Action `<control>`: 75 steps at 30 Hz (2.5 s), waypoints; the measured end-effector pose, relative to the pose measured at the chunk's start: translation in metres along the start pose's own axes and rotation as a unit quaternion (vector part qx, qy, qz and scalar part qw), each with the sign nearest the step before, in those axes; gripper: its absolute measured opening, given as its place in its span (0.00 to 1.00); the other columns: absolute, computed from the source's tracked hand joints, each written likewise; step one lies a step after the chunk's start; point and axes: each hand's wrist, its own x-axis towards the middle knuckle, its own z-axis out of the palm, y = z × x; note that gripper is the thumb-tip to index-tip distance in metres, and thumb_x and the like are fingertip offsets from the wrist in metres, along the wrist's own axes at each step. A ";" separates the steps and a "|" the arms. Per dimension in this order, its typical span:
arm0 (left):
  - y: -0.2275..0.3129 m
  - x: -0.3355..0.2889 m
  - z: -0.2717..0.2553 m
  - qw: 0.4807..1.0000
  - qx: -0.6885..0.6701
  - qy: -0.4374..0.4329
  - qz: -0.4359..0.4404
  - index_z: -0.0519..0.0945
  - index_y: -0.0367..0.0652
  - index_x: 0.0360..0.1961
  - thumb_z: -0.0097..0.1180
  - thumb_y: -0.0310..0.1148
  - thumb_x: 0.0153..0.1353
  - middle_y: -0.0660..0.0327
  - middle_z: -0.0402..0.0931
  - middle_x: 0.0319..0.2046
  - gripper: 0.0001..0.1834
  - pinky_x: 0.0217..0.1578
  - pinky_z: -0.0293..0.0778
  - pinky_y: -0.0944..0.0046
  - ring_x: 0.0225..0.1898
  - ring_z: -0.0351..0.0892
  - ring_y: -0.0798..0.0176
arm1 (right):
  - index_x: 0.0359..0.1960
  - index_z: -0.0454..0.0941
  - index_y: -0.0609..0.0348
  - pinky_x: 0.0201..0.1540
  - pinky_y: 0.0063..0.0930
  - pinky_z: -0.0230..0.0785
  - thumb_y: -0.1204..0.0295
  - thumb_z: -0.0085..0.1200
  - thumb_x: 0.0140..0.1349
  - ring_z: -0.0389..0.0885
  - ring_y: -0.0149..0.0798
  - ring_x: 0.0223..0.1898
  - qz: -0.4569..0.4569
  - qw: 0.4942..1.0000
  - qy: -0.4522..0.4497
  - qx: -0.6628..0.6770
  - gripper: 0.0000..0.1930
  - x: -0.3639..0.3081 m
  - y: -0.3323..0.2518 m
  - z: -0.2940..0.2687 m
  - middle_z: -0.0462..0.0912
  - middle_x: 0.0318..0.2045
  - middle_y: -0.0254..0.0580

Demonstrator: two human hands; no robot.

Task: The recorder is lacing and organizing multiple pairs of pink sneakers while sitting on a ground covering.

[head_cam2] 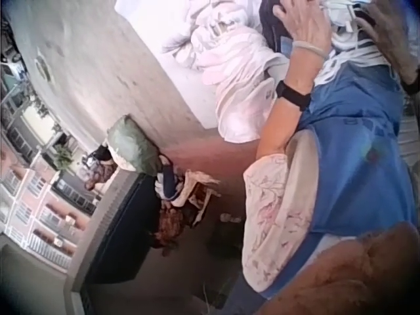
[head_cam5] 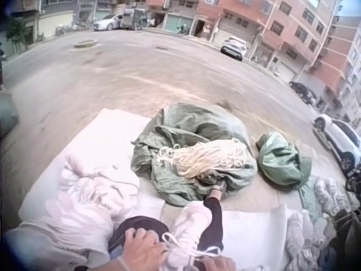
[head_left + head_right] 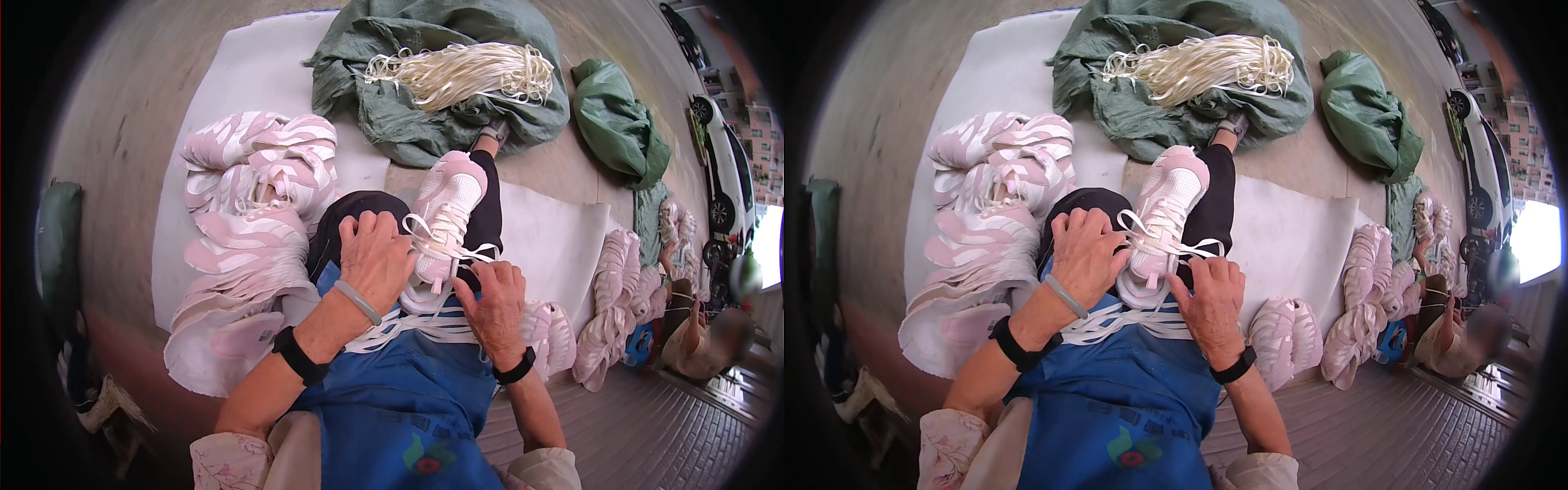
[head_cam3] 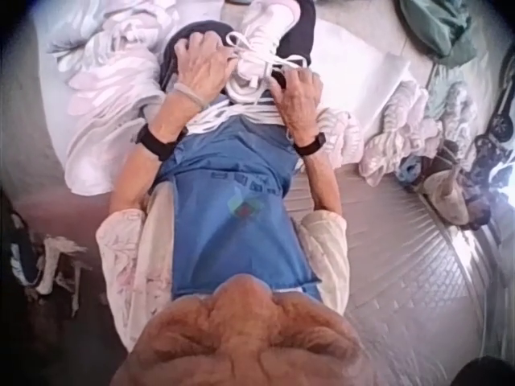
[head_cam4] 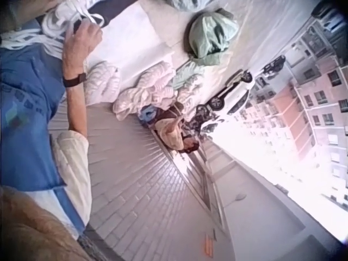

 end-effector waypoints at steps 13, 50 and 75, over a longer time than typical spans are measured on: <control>0.015 -0.001 0.023 0.990 -0.014 -0.118 -0.071 0.76 0.36 0.31 0.51 0.35 0.57 0.49 0.73 0.30 0.11 0.34 0.72 0.47 0.32 0.77 0.44 | 0.29 0.71 0.61 0.33 0.40 0.66 0.74 0.54 0.51 0.73 0.49 0.30 0.038 0.999 -0.008 0.007 0.06 -0.008 -0.001 0.031 0.71 0.27 0.48; 0.023 0.028 0.006 0.991 -0.085 -0.033 0.099 0.70 0.39 0.33 0.52 0.29 0.58 0.50 0.73 0.27 0.06 0.30 0.69 0.47 0.30 0.76 0.43 | 0.27 0.70 0.61 0.33 0.30 0.65 0.73 0.49 0.51 0.73 0.40 0.30 -0.123 0.989 0.062 -0.057 0.05 -0.001 0.000 0.027 0.69 0.28 0.44; 0.015 0.029 0.011 0.884 -0.423 -0.133 -0.152 0.66 0.36 0.39 0.43 0.33 0.69 0.57 0.79 0.29 0.09 0.24 0.78 0.71 0.23 0.80 0.69 | 0.27 0.68 0.59 0.32 0.34 0.64 0.75 0.51 0.50 0.72 0.42 0.28 -0.141 0.988 -0.008 0.054 0.05 0.007 0.021 0.023 0.68 0.27 0.43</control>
